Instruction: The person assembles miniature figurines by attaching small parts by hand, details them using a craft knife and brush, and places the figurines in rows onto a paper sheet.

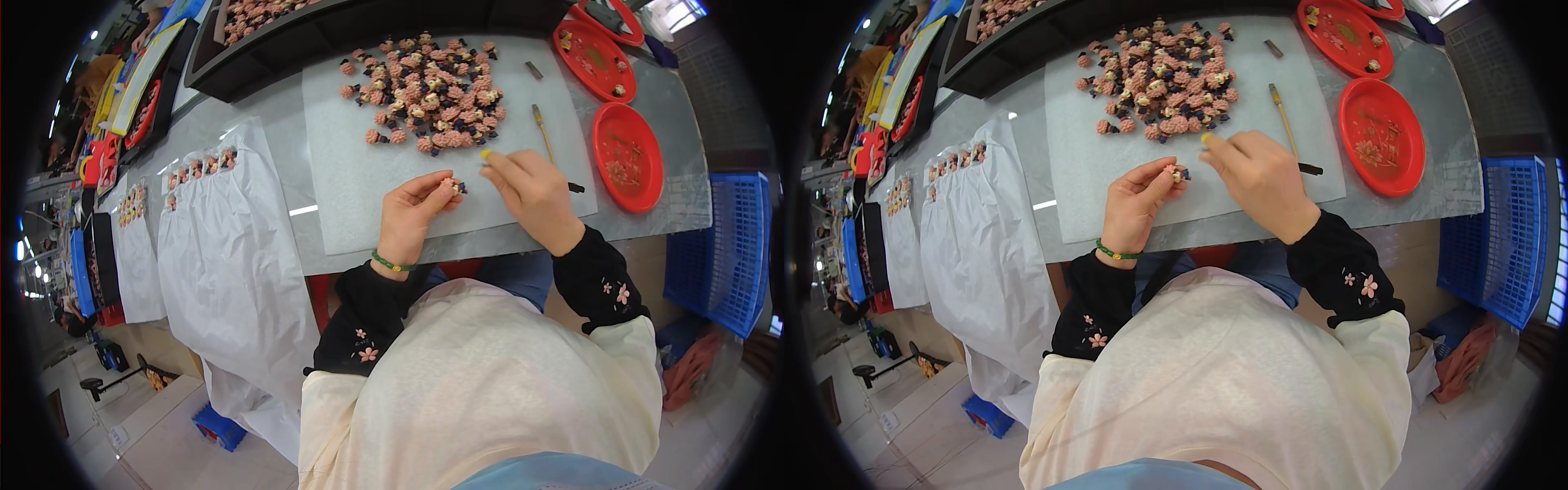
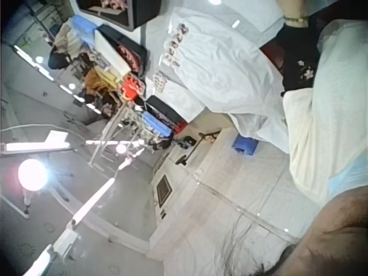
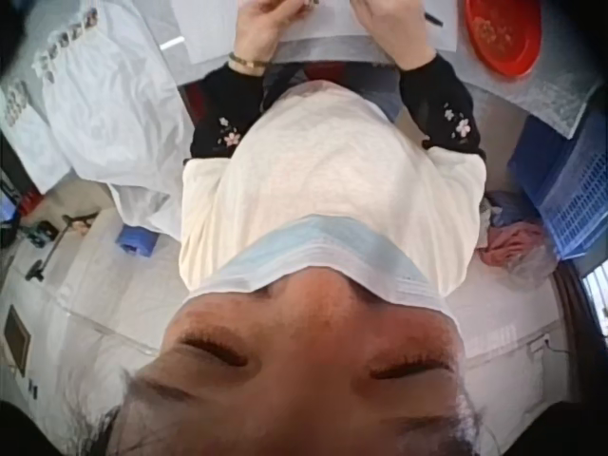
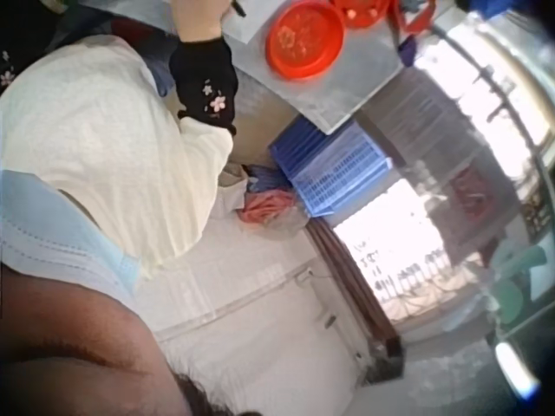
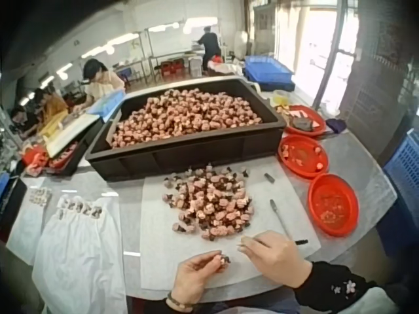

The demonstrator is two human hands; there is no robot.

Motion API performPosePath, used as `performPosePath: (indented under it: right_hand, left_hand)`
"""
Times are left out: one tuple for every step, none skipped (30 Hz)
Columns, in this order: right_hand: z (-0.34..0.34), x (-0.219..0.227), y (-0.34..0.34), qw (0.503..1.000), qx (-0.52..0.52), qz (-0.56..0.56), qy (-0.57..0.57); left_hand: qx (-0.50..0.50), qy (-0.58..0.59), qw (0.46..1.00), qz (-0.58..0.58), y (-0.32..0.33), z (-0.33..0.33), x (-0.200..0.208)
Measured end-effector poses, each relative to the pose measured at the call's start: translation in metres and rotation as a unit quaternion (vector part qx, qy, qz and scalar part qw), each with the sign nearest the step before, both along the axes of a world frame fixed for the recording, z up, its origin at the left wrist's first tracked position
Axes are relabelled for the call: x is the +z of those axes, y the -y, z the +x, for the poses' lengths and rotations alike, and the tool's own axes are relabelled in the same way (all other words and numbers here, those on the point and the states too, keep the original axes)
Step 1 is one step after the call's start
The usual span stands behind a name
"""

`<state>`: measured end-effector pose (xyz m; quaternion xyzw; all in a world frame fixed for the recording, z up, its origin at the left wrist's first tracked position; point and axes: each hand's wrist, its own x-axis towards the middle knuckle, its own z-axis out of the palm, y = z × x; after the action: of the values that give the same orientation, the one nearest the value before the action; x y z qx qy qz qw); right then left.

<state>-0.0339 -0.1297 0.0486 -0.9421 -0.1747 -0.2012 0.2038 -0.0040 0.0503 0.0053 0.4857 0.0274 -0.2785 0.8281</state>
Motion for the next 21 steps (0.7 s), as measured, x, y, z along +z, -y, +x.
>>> performPosePath:
  right_hand:
    - [0.004, 0.002, 0.006, 0.998, -0.048, 0.035, 0.019]
    - [0.008, 0.003, 0.013, 0.992, -0.095, 0.069, 0.039]
    - [0.011, 0.003, 0.022, 0.992, -0.103, 0.064, 0.041]
    - [0.014, 0.001, 0.032, 0.988, -0.142, 0.044, 0.037]
    - [0.017, -0.003, 0.042, 0.983, -0.180, 0.026, 0.031]
    - [0.020, -0.009, 0.053, 0.982, -0.186, 0.022, 0.033]
    - [0.023, -0.015, 0.062, 0.980, -0.200, -0.003, 0.019]
    - [0.025, -0.019, 0.070, 0.977, -0.212, -0.027, 0.005]
    - [0.025, -0.020, 0.077, 0.977, -0.211, -0.028, 0.005]
    - [0.027, -0.022, 0.080, 0.974, -0.223, -0.041, -0.015]
    - [0.028, -0.023, 0.081, 0.970, -0.234, -0.055, -0.036]
    - [0.026, -0.023, 0.080, 0.972, -0.227, -0.052, -0.038]
    - [0.023, -0.016, 0.075, 0.973, -0.224, -0.063, -0.007]
    - [0.020, -0.012, 0.069, 0.972, -0.220, -0.072, 0.024]
    - [0.017, -0.012, 0.065, 0.979, -0.200, -0.039, 0.017]
    - [0.012, -0.012, 0.060, 0.981, -0.192, -0.035, 0.015]
    - [0.007, -0.012, 0.055, 0.979, -0.199, -0.024, -0.039]
    - [0.003, -0.012, 0.051, 0.974, -0.205, -0.013, -0.093]
    - [0.001, -0.014, 0.051, 0.975, -0.200, -0.018, -0.098]
    - [0.002, -0.018, 0.052, 0.975, -0.197, -0.019, -0.099]
    - [0.003, -0.020, 0.053, 0.979, -0.186, 0.004, -0.087]
  left_hand:
    - [-0.008, 0.001, 1.000, -0.006, 0.000, 0.000, 0.000]
    - [-0.001, 0.001, 1.000, 0.007, -0.001, -0.001, 0.000]
    - [0.006, 0.001, 1.000, 0.019, -0.002, -0.001, 0.001]
    - [-0.001, 0.003, 1.000, 0.014, -0.002, 0.000, 0.003]
    - [-0.005, 0.004, 1.000, 0.012, -0.003, 0.000, 0.003]
    - [-0.007, 0.004, 1.000, 0.010, -0.002, 0.001, 0.003]
    - [-0.010, 0.009, 1.000, 0.013, -0.003, 0.001, 0.004]
    - [-0.010, 0.010, 1.000, 0.012, -0.002, 0.001, 0.003]
    - [-0.015, 0.007, 1.000, 0.012, -0.001, 0.002, 0.002]
    - [-0.015, 0.004, 1.000, 0.016, -0.003, 0.001, 0.002]
    - [-0.008, 0.002, 1.000, 0.019, -0.004, 0.001, 0.002]
    - [-0.004, -0.004, 1.000, 0.009, -0.002, 0.001, 0.002]
    - [0.004, -0.010, 1.000, 0.000, -0.001, 0.000, 0.003]
    - [0.017, -0.011, 1.000, 0.006, -0.002, 0.000, 0.004]
    - [0.010, -0.005, 1.000, 0.006, -0.002, -0.001, 0.005]
    - [-0.001, 0.000, 1.000, 0.003, -0.001, 0.000, 0.004]
    - [-0.002, 0.002, 1.000, 0.000, 0.000, 0.001, 0.001]
    - [0.005, 0.001, 1.000, 0.003, -0.001, 0.001, 0.000]
    - [0.007, -0.002, 1.000, -0.002, 0.001, 0.000, 0.001]
    - [0.008, -0.005, 1.000, -0.007, 0.001, 0.000, 0.003]
    - [0.011, -0.006, 1.000, -0.008, 0.001, 0.000, 0.005]
